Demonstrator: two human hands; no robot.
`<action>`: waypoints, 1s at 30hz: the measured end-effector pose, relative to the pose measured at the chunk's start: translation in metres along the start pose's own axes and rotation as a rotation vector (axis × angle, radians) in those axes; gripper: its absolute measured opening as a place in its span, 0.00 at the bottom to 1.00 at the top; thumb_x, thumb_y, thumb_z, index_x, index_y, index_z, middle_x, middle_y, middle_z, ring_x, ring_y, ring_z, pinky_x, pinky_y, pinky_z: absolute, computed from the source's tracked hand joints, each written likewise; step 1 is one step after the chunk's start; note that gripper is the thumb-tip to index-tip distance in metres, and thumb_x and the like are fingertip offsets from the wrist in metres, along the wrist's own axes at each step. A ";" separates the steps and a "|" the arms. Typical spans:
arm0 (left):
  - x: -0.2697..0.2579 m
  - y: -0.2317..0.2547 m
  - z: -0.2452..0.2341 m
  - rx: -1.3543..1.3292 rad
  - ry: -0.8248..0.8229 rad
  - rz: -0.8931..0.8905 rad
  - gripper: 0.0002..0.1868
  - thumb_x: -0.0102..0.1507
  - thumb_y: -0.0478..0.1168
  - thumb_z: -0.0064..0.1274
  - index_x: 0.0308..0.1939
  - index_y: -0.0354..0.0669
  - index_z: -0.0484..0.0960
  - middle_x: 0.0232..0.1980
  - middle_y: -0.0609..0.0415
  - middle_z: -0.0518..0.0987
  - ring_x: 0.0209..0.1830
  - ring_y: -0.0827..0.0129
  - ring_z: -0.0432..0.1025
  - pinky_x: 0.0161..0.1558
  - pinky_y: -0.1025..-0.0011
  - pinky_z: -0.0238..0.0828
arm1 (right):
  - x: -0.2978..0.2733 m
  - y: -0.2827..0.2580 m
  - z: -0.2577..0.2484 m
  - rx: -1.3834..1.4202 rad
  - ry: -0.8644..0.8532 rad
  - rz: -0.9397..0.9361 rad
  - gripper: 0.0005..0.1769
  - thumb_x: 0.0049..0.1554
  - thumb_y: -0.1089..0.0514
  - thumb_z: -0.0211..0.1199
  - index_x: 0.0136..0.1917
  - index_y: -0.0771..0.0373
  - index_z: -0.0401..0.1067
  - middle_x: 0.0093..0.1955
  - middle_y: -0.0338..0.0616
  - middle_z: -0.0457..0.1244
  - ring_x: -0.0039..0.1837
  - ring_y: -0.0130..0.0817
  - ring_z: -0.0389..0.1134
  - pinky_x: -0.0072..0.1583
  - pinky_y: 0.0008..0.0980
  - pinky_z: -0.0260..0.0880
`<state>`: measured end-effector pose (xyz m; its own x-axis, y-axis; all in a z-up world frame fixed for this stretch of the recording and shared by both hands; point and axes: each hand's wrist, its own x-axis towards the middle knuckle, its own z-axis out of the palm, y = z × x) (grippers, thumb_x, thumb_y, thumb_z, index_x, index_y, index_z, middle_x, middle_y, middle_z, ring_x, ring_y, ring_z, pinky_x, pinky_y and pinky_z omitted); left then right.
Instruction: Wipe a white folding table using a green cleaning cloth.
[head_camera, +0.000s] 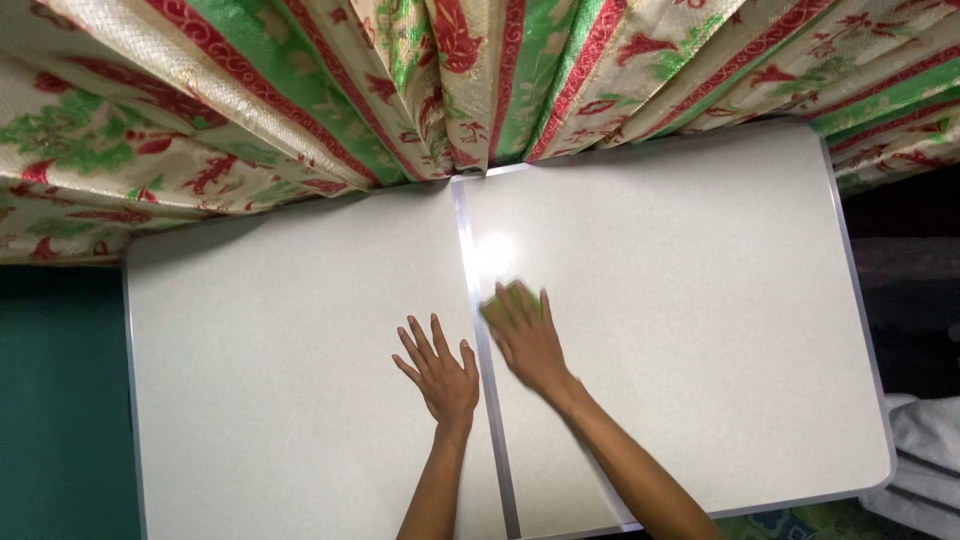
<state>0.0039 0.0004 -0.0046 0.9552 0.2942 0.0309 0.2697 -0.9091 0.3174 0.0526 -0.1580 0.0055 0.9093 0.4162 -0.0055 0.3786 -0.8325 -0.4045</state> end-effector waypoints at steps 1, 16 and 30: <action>0.002 0.002 -0.001 -0.001 0.003 0.001 0.38 0.68 0.51 0.44 0.79 0.42 0.54 0.84 0.39 0.40 0.84 0.44 0.31 0.75 0.32 0.24 | -0.009 0.010 -0.007 -0.001 0.002 -0.001 0.29 0.66 0.46 0.49 0.79 0.45 0.56 0.86 0.45 0.41 0.85 0.50 0.35 0.79 0.64 0.27; 0.001 0.006 -0.008 0.004 0.042 0.022 0.35 0.68 0.50 0.44 0.77 0.41 0.59 0.84 0.39 0.44 0.84 0.43 0.34 0.76 0.32 0.27 | 0.145 0.129 -0.001 -0.020 0.327 0.381 0.25 0.69 0.51 0.52 0.78 0.55 0.63 0.84 0.51 0.49 0.86 0.51 0.43 0.83 0.64 0.30; -0.001 0.013 -0.009 -0.032 0.074 0.004 0.35 0.68 0.49 0.45 0.77 0.42 0.61 0.84 0.39 0.47 0.85 0.44 0.37 0.76 0.33 0.28 | 0.013 0.204 -0.093 -0.117 0.194 0.222 0.27 0.65 0.54 0.51 0.77 0.50 0.62 0.85 0.50 0.47 0.85 0.54 0.41 0.78 0.68 0.34</action>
<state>0.0054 -0.0092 0.0078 0.9445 0.3126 0.1014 0.2608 -0.9008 0.3472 0.1581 -0.3568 0.0083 0.9837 0.1512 0.0973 0.1742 -0.9362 -0.3054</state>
